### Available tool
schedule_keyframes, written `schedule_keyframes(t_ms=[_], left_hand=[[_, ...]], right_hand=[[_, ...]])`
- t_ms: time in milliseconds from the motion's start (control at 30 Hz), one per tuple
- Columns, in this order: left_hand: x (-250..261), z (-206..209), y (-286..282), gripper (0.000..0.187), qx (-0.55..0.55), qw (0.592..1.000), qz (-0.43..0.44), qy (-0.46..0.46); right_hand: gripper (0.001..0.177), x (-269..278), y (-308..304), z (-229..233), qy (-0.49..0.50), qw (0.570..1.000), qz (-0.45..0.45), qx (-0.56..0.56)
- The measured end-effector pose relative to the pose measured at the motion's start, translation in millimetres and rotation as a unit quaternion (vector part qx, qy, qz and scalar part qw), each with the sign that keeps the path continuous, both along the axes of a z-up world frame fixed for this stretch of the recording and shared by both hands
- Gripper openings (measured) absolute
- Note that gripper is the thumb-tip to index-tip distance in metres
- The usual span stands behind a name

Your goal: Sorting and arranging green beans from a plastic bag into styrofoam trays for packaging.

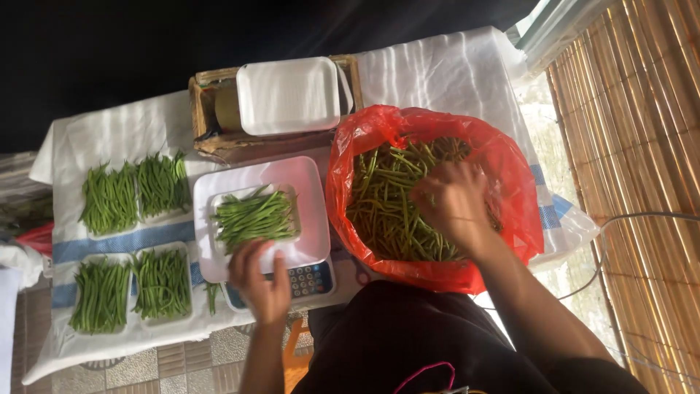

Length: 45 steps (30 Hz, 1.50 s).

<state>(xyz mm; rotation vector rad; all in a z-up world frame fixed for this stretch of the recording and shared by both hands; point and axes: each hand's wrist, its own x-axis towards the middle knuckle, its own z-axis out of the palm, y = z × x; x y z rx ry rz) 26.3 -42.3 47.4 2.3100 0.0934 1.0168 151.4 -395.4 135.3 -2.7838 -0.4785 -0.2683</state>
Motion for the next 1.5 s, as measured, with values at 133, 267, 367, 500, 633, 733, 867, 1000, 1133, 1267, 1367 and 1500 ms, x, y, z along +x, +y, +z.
schedule_keyframes(t_ms=[133, 267, 367, 500, 633, 733, 867, 1000, 1133, 1267, 1367, 1500], left_hand=[[15, 52, -69, 0.015, 0.034, 0.997, -0.074, 0.008], [25, 77, -103, 0.015, 0.026, 0.991, -0.130, 0.020], [29, 79, -113, 0.014, 0.032, 0.986, -0.155, 0.047], [38, 78, -121, 0.014, 0.077, 0.980, -0.171, 0.073], [74, 71, -122, 0.023, 0.209, 0.964, -0.136, 0.092], [110, 56, -123, 0.038, 0.298, 0.935, -0.101, 0.166], [138, 38, -130, 0.025, 0.280, 0.926, -0.079, 0.242], [138, 30, -125, 0.014, 0.199, 0.949, -0.074, 0.233], [128, 92, -127, 0.009, 0.097, 0.980, -0.104, 0.141], [109, 130, -140, 0.017, -0.290, 0.890, -0.295, 0.190], [105, 104, -143, 0.019, -0.345, 0.852, -0.327, 0.217], [95, 94, -151, 0.023, -0.404, 0.809, -0.334, 0.266]], right_hand=[[0.022, 0, 36, -19, -0.088, 0.995, 0.015, -0.049], [0.029, -1, 38, -39, -0.012, 0.997, 0.015, -0.079], [0.034, -7, 35, -31, 0.022, 0.997, 0.014, -0.067], [0.043, -10, 35, -44, 0.016, 0.999, 0.006, -0.047], [0.030, -8, 34, -65, -0.008, 0.996, 0.002, -0.088], [0.026, -11, 35, -32, 0.038, 0.999, -0.016, 0.008], [0.023, -3, 26, -16, 0.103, 0.989, -0.027, 0.102], [0.013, 0, 12, -16, 0.139, 0.969, -0.055, 0.196], [0.009, 0, -4, 30, 0.169, 0.923, -0.015, 0.344], [0.013, 1, -4, 36, 0.146, 0.902, 0.060, 0.401], [0.012, 2, 2, 47, 0.148, 0.894, 0.097, 0.412], [0.011, 8, 14, 49, 0.131, 0.906, 0.132, 0.381]])
